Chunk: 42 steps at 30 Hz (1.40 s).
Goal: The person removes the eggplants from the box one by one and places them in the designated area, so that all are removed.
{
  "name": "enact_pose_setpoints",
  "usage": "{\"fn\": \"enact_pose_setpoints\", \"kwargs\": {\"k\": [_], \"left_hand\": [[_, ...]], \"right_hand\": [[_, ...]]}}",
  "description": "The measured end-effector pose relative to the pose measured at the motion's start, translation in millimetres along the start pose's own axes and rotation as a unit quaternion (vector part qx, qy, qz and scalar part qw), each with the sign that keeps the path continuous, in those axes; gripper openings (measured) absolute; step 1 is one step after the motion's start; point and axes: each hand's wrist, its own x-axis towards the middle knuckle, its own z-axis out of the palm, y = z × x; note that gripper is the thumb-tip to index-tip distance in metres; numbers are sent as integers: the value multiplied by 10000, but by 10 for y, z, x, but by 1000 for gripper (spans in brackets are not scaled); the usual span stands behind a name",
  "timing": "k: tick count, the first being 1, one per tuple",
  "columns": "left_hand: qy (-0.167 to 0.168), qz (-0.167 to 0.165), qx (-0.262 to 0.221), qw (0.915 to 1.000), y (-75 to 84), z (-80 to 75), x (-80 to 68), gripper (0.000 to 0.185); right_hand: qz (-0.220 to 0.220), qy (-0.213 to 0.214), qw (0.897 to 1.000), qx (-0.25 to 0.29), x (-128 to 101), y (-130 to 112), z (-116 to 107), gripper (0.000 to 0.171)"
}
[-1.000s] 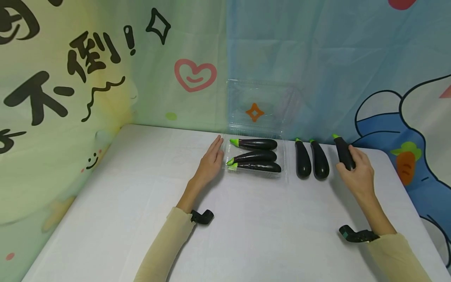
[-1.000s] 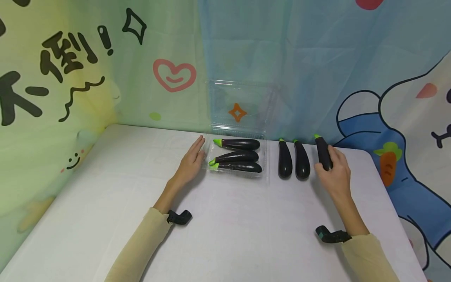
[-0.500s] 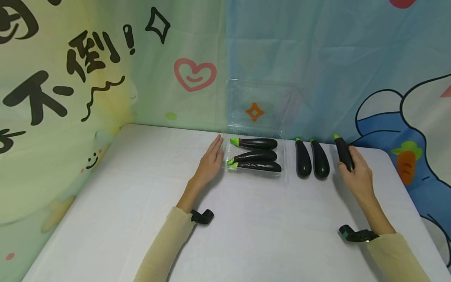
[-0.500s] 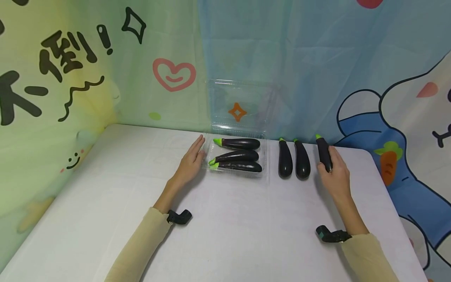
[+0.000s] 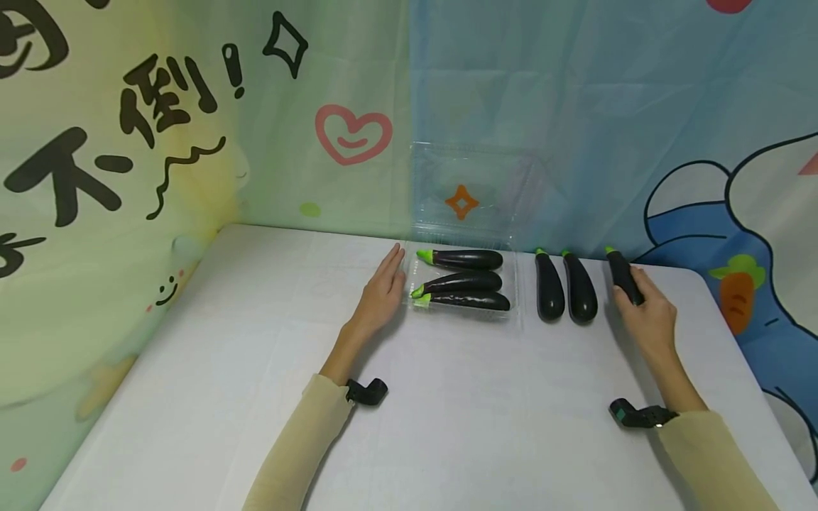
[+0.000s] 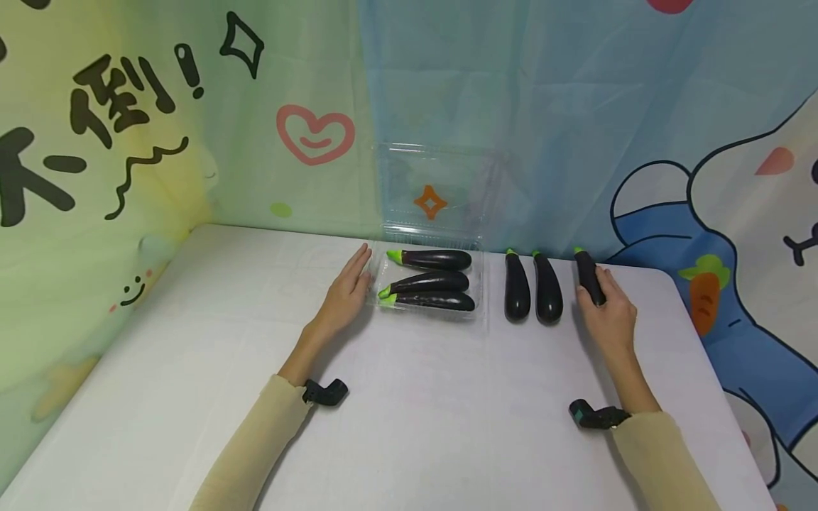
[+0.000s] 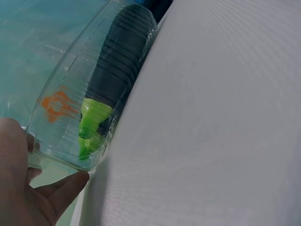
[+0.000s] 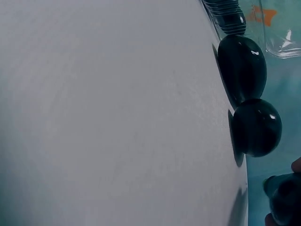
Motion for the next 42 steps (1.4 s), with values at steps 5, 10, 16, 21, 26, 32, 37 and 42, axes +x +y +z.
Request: {"fn": "enact_pose_setpoints", "kwargs": {"k": [5, 10, 16, 21, 26, 32, 37, 42], "left_hand": [[30, -7, 4, 10000, 8, -2, -2, 47], [11, -11, 27, 10000, 14, -9, -4, 48], [11, 10, 23, 10000, 13, -19, -1, 48], [19, -16, 47, 10000, 12, -24, -1, 48], [0, 10, 44, 10000, 12, -18, -5, 48], [24, 21, 61, 10000, 10, -16, -8, 47], [11, 14, 29, 10000, 12, -16, -11, 48], [-8, 10, 54, 10000, 17, -14, -14, 48]], "right_hand": [[56, -559, 9984, -53, 30, 18, 55, 49], [-110, -916, 9957, 65, 46, 47, 94, 51], [-51, -1183, 9928, 163, 90, 75, 121, 54], [336, -1529, 9875, 174, 149, 71, 138, 58], [629, -1713, 9831, 164, 172, 72, 134, 59], [423, -1693, 9844, 206, 153, 73, 148, 58], [119, -1665, 9859, 79, 141, 100, 162, 57], [252, -1690, 9853, -62, 109, 96, 144, 58]]}}
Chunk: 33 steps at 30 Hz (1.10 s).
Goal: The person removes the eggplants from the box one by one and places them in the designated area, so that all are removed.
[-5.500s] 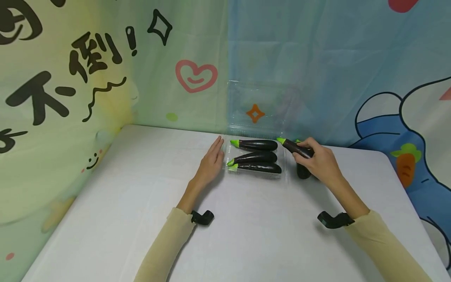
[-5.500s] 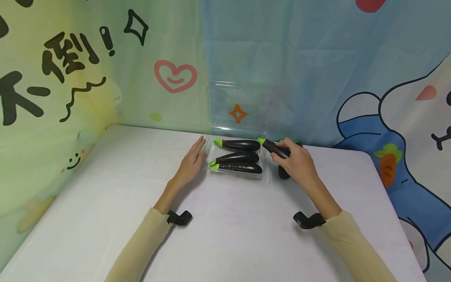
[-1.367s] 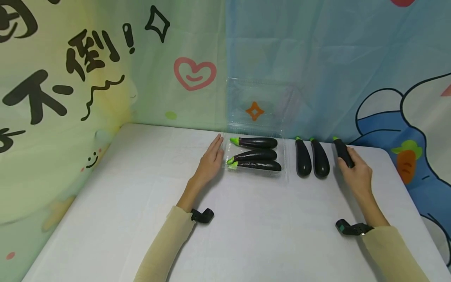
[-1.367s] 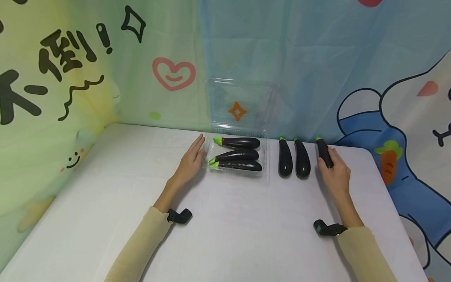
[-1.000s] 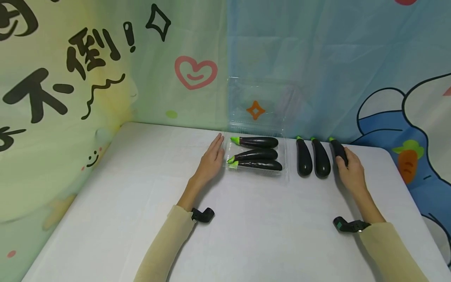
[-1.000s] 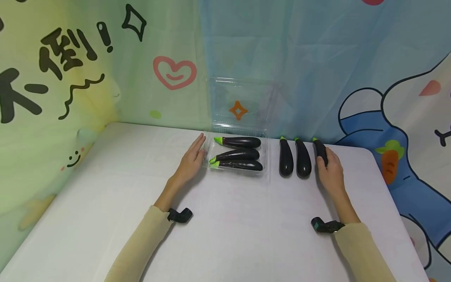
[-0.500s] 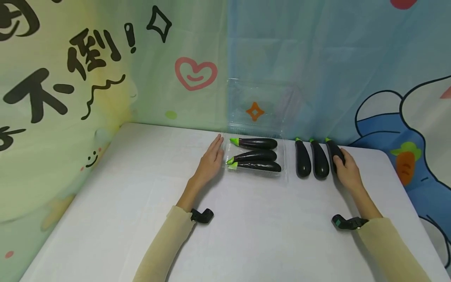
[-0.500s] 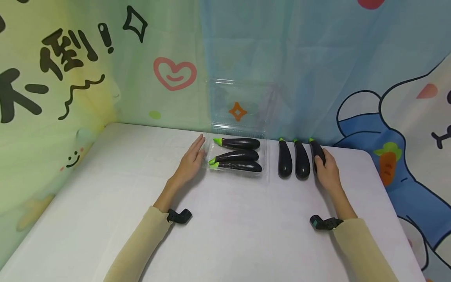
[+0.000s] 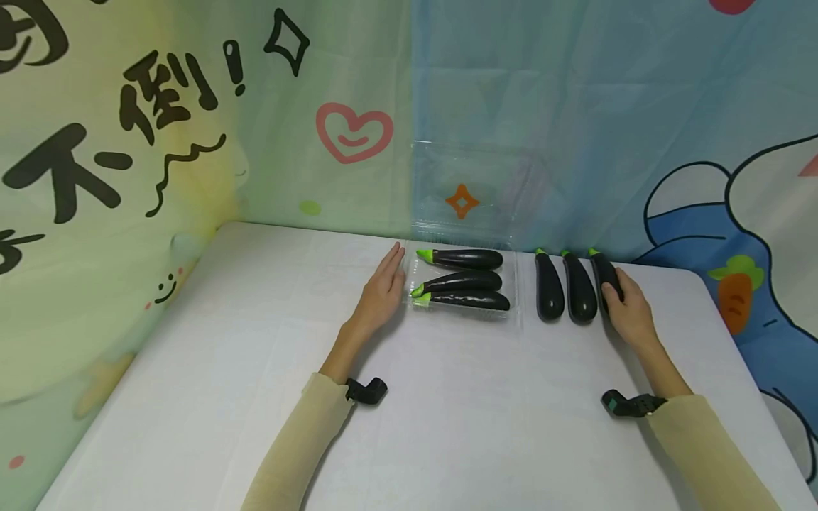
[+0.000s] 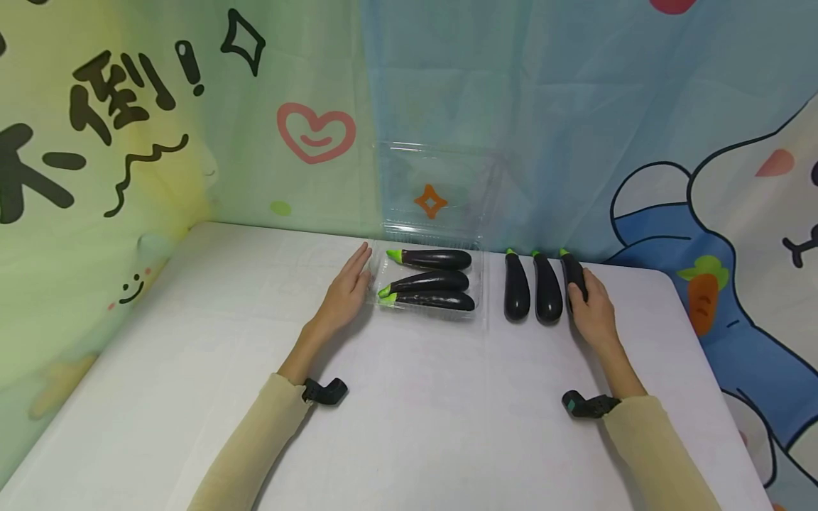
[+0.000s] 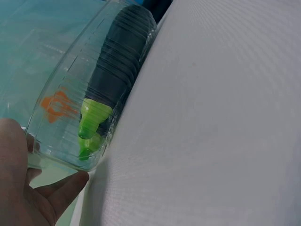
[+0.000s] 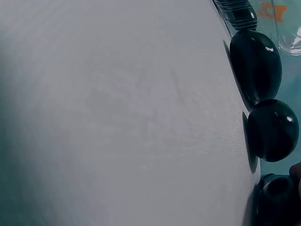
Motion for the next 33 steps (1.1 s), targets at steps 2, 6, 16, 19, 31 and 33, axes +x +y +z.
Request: {"fn": "enact_pose_setpoints", "kwargs": {"k": [2, 6, 16, 19, 31, 33], "left_hand": [[-11, 5, -3, 10000, 6, -2, -2, 48], [-19, 13, 11, 10000, 13, -3, -7, 48], [-13, 10, 31, 10000, 4, 9, -1, 47], [-1, 21, 38, 10000, -1, 13, 2, 47], [24, 44, 52, 10000, -5, 11, 4, 48], [22, 55, 58, 10000, 1, 3, 3, 48]], "right_hand": [[85, 4, 10000, -16, -11, 1, -4, 59], [145, -26, 9999, -33, -19, 6, -5, 60], [-43, -8, 10000, -4, 10, 52, 42, 67], [-53, -1, 10000, 48, 14, 64, 51, 69], [211, -461, 9979, -410, 14, -50, -24, 62], [238, -486, 9977, -404, 18, -68, -34, 62]]}}
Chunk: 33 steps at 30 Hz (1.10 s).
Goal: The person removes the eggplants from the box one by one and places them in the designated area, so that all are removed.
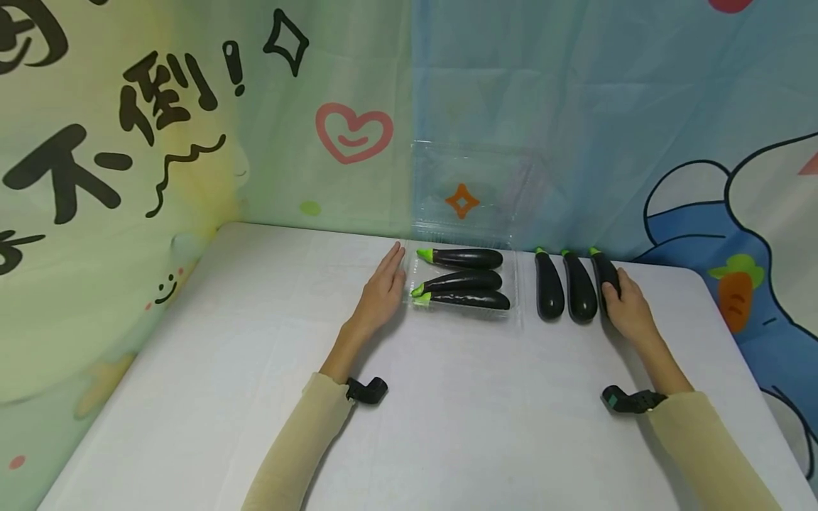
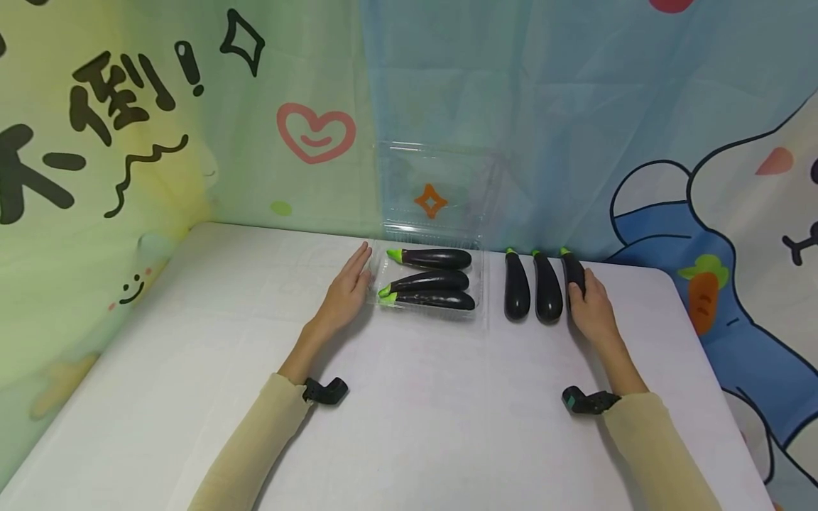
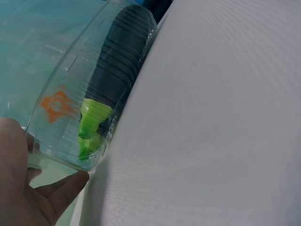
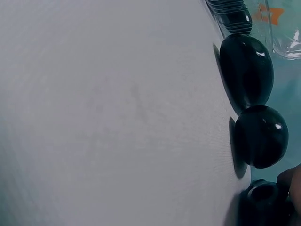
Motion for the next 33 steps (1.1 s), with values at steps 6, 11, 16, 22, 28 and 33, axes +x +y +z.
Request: {"fn": "enact_pose_setpoints", "kwargs": {"k": [6, 11, 16, 22, 28, 33], "left_hand": [[-19, -24, -17, 10000, -8, 2, 2, 48], [-18, -36, -13, 10000, -21, 16, 4, 47], [-1, -66, -48, 10000, -23, 19, 9, 47], [-14, -71, -65, 10000, -23, 14, 5, 48], [-40, -41, -56, 10000, -35, 20, 5, 48], [-30, -72, -59, 10000, -31, 17, 7, 48]], "right_hand": [[83, -90, 9999, 57, 5, -2, -5, 64], [4, -73, 10000, 48, 7, 17, 4, 66], [-292, -30, 9996, 42, -1, 26, 5, 67], [-419, -48, 9991, 59, -5, 16, -4, 65], [-367, -43, 9993, -10, 4, 10, -7, 64], [-271, -88, 9996, -40, 24, 5, -13, 63]]}}
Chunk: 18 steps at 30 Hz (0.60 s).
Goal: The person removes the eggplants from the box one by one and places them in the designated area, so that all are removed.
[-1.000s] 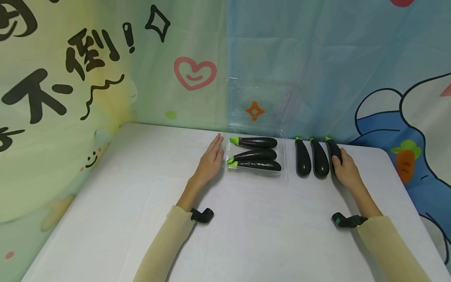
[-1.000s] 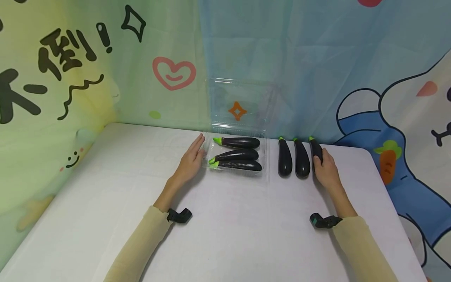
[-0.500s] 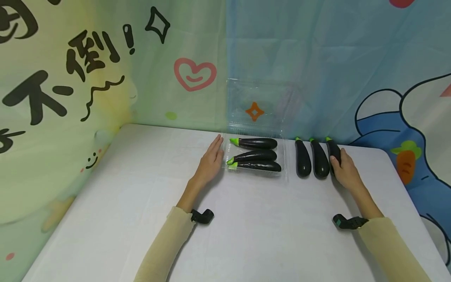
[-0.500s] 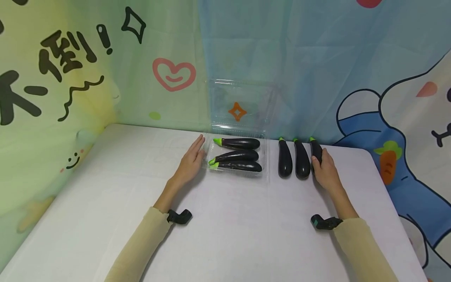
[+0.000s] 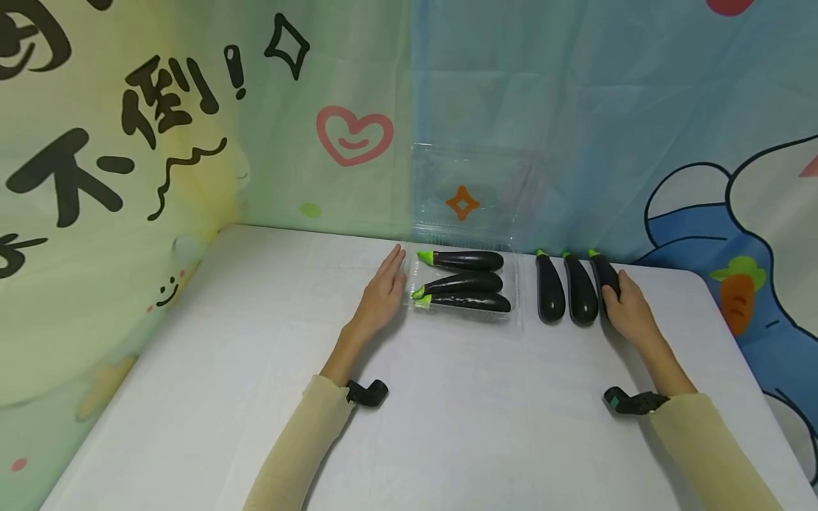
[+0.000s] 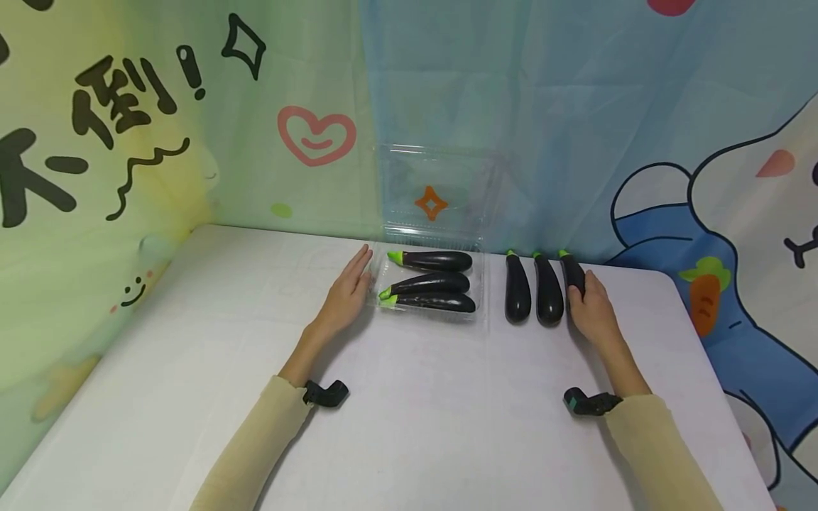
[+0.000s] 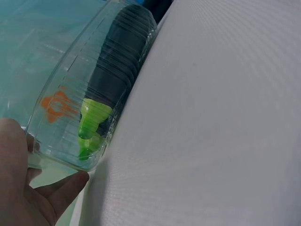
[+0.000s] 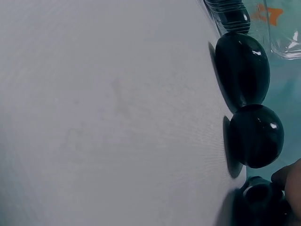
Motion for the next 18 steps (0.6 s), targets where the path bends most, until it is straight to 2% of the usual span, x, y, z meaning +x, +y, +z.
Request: {"fn": "enact_pose_setpoints", "kwargs": {"k": [11, 18], "left_hand": [[-79, -36, -13, 10000, 18, -10, -5, 48], [10, 37, 10, 10000, 12, -4, -5, 47]], "right_hand": [[71, 97, 9999, 11, -1, 5, -2, 65], [-21, 206, 9998, -10, -16, 20, -13, 67]]}}
